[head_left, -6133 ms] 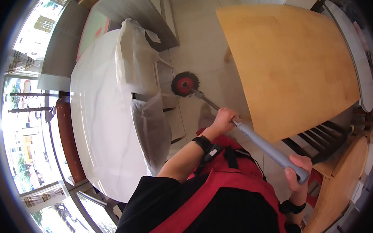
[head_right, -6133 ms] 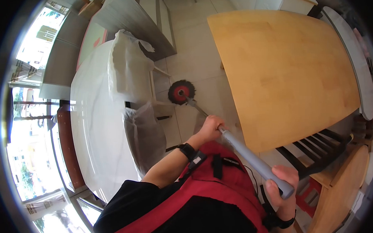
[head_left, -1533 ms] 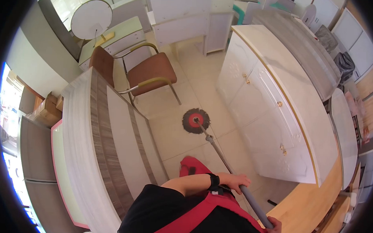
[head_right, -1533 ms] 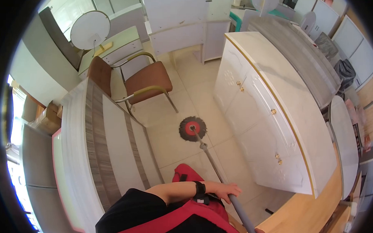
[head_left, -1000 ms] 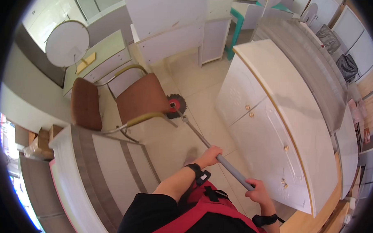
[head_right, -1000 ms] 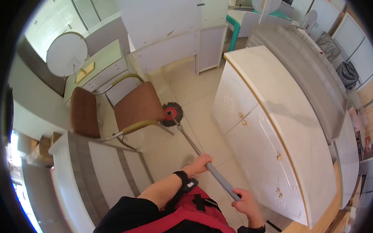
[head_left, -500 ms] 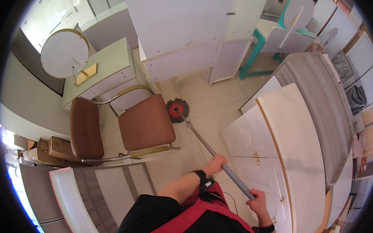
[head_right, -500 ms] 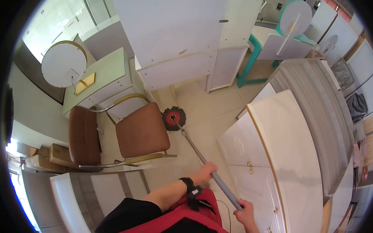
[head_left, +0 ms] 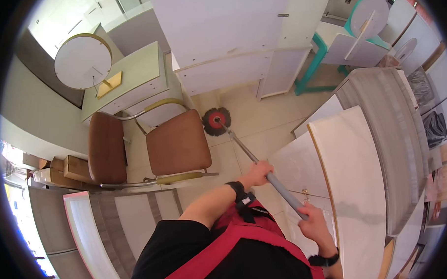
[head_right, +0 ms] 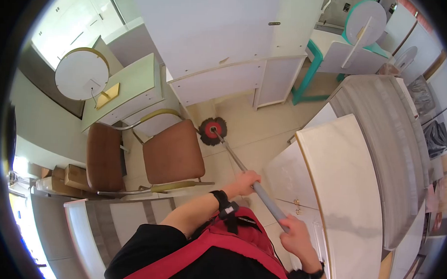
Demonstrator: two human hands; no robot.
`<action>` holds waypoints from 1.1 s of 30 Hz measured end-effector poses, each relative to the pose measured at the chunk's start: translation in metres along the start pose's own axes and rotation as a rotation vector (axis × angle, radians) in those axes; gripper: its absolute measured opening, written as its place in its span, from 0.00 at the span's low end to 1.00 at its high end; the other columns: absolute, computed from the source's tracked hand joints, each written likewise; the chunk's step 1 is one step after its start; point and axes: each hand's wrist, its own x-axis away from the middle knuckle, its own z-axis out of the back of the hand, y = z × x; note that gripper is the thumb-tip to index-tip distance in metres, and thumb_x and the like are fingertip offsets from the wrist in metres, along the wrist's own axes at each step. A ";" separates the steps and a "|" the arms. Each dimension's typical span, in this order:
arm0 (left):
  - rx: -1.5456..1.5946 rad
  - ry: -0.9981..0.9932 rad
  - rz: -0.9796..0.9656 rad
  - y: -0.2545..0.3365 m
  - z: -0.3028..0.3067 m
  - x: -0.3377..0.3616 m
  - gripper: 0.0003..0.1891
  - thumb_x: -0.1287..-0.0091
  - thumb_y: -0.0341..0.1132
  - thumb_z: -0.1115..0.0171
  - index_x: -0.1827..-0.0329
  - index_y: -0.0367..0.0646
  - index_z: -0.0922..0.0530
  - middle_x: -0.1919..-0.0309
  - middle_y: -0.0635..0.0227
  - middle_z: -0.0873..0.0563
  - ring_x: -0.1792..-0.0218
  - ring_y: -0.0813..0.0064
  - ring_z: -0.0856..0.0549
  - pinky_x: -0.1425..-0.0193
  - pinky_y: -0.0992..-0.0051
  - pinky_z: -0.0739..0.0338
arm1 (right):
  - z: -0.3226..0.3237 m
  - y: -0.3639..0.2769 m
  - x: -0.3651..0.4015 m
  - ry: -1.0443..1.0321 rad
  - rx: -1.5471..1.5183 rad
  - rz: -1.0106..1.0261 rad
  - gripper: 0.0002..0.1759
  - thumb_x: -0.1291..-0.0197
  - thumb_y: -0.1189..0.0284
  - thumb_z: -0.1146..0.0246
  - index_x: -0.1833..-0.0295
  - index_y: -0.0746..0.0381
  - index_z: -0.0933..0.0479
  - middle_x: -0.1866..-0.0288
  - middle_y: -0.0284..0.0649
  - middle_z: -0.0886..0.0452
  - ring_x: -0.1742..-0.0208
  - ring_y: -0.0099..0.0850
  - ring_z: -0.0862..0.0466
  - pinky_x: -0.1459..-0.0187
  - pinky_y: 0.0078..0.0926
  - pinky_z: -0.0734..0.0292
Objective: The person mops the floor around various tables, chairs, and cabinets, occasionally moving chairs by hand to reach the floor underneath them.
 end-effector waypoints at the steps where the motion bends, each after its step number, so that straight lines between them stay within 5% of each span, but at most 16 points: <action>1: 0.066 -0.039 -0.014 0.014 -0.008 -0.007 0.15 0.54 0.36 0.31 0.64 0.55 0.25 0.64 0.70 0.24 0.51 0.60 0.27 0.53 0.47 0.38 | 0.009 0.005 0.013 0.051 0.077 0.002 0.18 0.63 0.80 0.43 0.60 0.65 0.21 0.61 0.59 0.22 0.54 0.56 0.22 0.51 0.39 0.26; 4: 0.174 -0.101 -0.048 0.044 -0.011 -0.020 0.14 0.53 0.34 0.31 0.65 0.56 0.25 0.63 0.69 0.25 0.50 0.59 0.28 0.51 0.38 0.42 | 0.031 -0.005 0.026 -0.032 0.083 -0.158 0.17 0.62 0.79 0.42 0.60 0.64 0.20 0.59 0.62 0.22 0.53 0.56 0.22 0.48 0.40 0.26; 8: 0.199 -0.005 -0.035 0.009 -0.014 -0.050 0.15 0.53 0.31 0.32 0.64 0.56 0.26 0.60 0.70 0.24 0.45 0.60 0.29 0.47 0.33 0.44 | -0.002 0.006 -0.013 0.044 0.047 -0.077 0.17 0.61 0.78 0.43 0.60 0.64 0.20 0.60 0.59 0.22 0.54 0.55 0.22 0.50 0.41 0.26; 12: 0.002 0.236 0.194 -0.039 0.014 -0.096 0.20 0.52 0.30 0.33 0.55 0.56 0.27 0.47 0.73 0.26 0.37 0.63 0.32 0.42 0.33 0.42 | -0.044 0.046 -0.107 0.021 0.074 0.045 0.19 0.59 0.78 0.43 0.56 0.63 0.21 0.50 0.59 0.24 0.48 0.55 0.24 0.46 0.38 0.28; 15: -0.214 0.105 0.354 -0.054 0.029 -0.106 0.20 0.50 0.31 0.33 0.53 0.55 0.27 0.42 0.74 0.29 0.35 0.65 0.34 0.41 0.35 0.40 | -0.067 0.049 -0.127 -0.108 0.076 0.014 0.22 0.59 0.79 0.44 0.53 0.63 0.22 0.48 0.57 0.24 0.48 0.55 0.25 0.46 0.39 0.28; 19: -0.187 -0.055 -0.042 -0.029 0.048 -0.078 0.15 0.52 0.34 0.31 0.62 0.50 0.24 0.55 0.67 0.20 0.41 0.62 0.27 0.45 0.46 0.32 | -0.044 0.055 -0.065 -0.170 -0.026 0.003 0.24 0.60 0.80 0.42 0.51 0.62 0.23 0.46 0.58 0.26 0.46 0.53 0.26 0.45 0.38 0.29; 22: 0.054 -0.039 -0.317 -0.039 -0.007 -0.081 0.13 0.55 0.34 0.31 0.67 0.48 0.25 0.67 0.65 0.21 0.56 0.56 0.22 0.55 0.57 0.30 | 0.013 0.027 -0.004 -0.207 -0.008 -0.167 0.25 0.61 0.79 0.37 0.50 0.60 0.22 0.46 0.54 0.25 0.44 0.48 0.26 0.44 0.37 0.29; 24: 0.107 0.073 -0.429 0.012 -0.014 -0.065 0.13 0.56 0.36 0.31 0.72 0.45 0.27 0.74 0.61 0.23 0.67 0.54 0.24 0.63 0.62 0.31 | 0.056 0.026 0.033 -0.128 0.101 -0.041 0.24 0.61 0.78 0.35 0.51 0.60 0.21 0.51 0.54 0.23 0.46 0.46 0.23 0.49 0.35 0.25; 26: 0.180 0.056 -0.466 0.063 -0.010 -0.045 0.13 0.54 0.38 0.31 0.72 0.46 0.27 0.74 0.62 0.24 0.66 0.55 0.23 0.63 0.61 0.30 | 0.101 0.010 0.068 -0.064 0.052 -0.144 0.24 0.66 0.80 0.33 0.55 0.58 0.19 0.51 0.50 0.22 0.45 0.42 0.24 0.46 0.34 0.26; 29: 0.385 -0.118 -0.496 0.125 0.007 -0.015 0.13 0.48 0.41 0.33 0.71 0.45 0.28 0.74 0.61 0.24 0.68 0.55 0.23 0.64 0.61 0.31 | 0.155 -0.035 0.099 0.117 0.086 -0.085 0.21 0.74 0.82 0.32 0.65 0.58 0.20 0.58 0.46 0.21 0.55 0.43 0.21 0.52 0.36 0.26; 30: 0.452 -0.175 -0.516 0.137 0.010 -0.007 0.13 0.47 0.41 0.33 0.71 0.44 0.28 0.75 0.61 0.24 0.69 0.55 0.24 0.66 0.62 0.31 | 0.175 -0.031 0.111 0.094 0.104 -0.003 0.28 0.86 0.85 0.33 0.66 0.58 0.21 0.61 0.43 0.23 0.57 0.39 0.23 0.54 0.33 0.29; 33: 0.592 -0.302 -0.529 0.160 0.026 0.017 0.14 0.43 0.41 0.35 0.70 0.43 0.29 0.76 0.60 0.25 0.73 0.55 0.25 0.69 0.64 0.32 | 0.190 -0.062 0.109 0.303 -0.067 0.099 0.25 0.92 0.79 0.31 0.74 0.57 0.24 0.68 0.37 0.24 0.64 0.32 0.26 0.61 0.25 0.36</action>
